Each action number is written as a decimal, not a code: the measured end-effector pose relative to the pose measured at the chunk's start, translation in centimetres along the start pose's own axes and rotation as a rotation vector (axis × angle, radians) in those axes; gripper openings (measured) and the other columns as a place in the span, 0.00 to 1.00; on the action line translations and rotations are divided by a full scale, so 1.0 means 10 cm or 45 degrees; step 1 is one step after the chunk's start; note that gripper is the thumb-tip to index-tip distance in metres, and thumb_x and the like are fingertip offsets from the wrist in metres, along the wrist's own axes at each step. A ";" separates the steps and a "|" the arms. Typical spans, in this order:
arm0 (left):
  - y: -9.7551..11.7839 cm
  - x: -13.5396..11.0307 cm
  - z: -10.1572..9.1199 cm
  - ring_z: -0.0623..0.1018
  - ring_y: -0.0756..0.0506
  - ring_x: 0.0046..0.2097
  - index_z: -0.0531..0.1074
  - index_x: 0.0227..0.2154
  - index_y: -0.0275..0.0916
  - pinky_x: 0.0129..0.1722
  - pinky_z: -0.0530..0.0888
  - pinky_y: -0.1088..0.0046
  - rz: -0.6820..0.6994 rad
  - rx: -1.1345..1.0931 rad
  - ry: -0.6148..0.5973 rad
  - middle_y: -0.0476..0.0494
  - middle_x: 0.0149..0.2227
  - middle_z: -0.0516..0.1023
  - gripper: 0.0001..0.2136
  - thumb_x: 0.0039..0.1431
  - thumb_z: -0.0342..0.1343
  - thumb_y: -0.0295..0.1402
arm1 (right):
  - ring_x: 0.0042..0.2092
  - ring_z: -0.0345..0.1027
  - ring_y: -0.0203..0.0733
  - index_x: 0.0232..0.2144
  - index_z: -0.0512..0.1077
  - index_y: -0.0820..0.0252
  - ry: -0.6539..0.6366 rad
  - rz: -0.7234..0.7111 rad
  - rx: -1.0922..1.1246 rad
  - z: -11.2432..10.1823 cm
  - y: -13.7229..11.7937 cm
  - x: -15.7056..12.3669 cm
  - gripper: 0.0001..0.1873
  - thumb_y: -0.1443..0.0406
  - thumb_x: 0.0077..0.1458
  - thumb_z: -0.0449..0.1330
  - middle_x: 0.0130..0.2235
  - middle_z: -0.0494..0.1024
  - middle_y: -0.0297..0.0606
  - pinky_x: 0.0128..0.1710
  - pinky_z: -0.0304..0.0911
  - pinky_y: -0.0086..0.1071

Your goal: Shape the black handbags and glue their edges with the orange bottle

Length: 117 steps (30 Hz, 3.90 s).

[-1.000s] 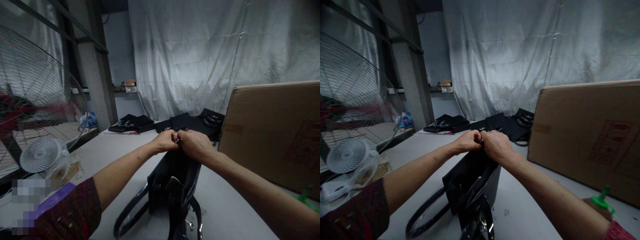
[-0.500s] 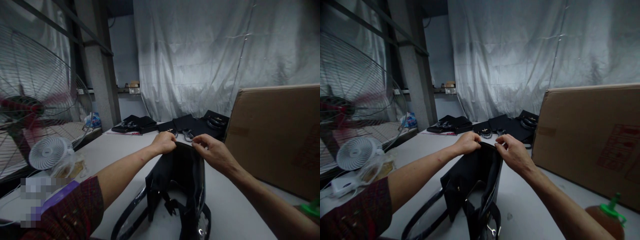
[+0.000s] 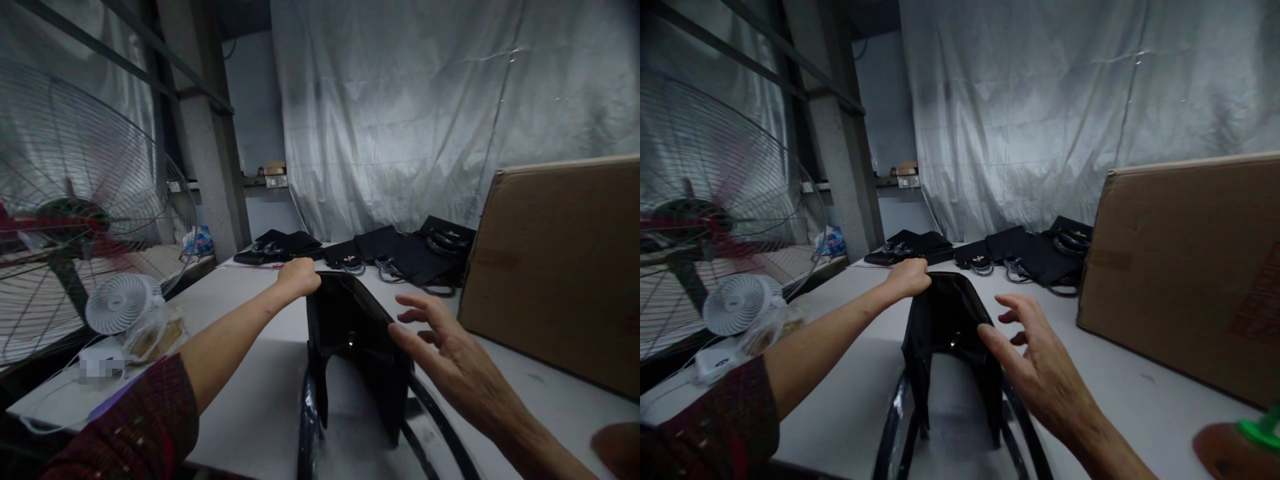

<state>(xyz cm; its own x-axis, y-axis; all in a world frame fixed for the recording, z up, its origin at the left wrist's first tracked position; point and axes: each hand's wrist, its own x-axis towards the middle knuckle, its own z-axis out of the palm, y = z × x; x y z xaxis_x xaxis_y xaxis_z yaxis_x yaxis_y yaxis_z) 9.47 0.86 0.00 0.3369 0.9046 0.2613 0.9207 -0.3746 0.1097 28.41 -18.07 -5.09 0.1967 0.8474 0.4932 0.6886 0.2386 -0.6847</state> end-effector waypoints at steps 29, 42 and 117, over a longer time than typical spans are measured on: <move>0.11 0.07 0.04 0.69 0.44 0.50 0.75 0.33 0.38 0.52 0.66 0.69 1.128 -0.274 -0.021 0.43 0.47 0.68 0.07 0.49 0.62 0.28 | 0.41 0.73 0.47 0.52 0.68 0.58 -0.354 0.240 0.416 -0.06 0.29 0.06 0.27 0.51 0.54 0.58 0.41 0.79 0.38 0.41 0.67 0.36; 0.02 -0.01 -0.09 0.74 0.49 0.37 0.77 0.28 0.35 0.41 0.68 0.77 0.879 -0.557 -0.226 0.47 0.33 0.77 0.06 0.50 0.61 0.33 | 0.35 0.73 0.43 0.44 0.73 0.60 -0.354 0.310 0.533 -0.23 0.60 0.41 0.25 0.52 0.47 0.65 0.35 0.79 0.38 0.35 0.67 0.35; 0.02 -0.23 -0.09 0.70 0.51 0.28 0.75 0.26 0.37 0.29 0.61 0.76 0.609 -0.527 -0.099 0.51 0.23 0.72 0.11 0.53 0.56 0.40 | 0.35 0.71 0.40 0.35 0.79 0.54 -0.511 -0.158 -0.283 0.11 0.30 1.02 0.13 0.57 0.52 0.58 0.32 0.80 0.31 0.36 0.62 0.30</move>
<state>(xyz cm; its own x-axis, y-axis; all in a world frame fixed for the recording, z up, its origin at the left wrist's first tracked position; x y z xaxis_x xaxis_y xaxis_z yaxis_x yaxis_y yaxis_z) 8.73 -1.44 0.26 0.7197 0.6241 0.3042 0.5178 -0.7744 0.3636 31.68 -8.20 -2.68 -0.1518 0.9457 0.2876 0.8310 0.2796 -0.4809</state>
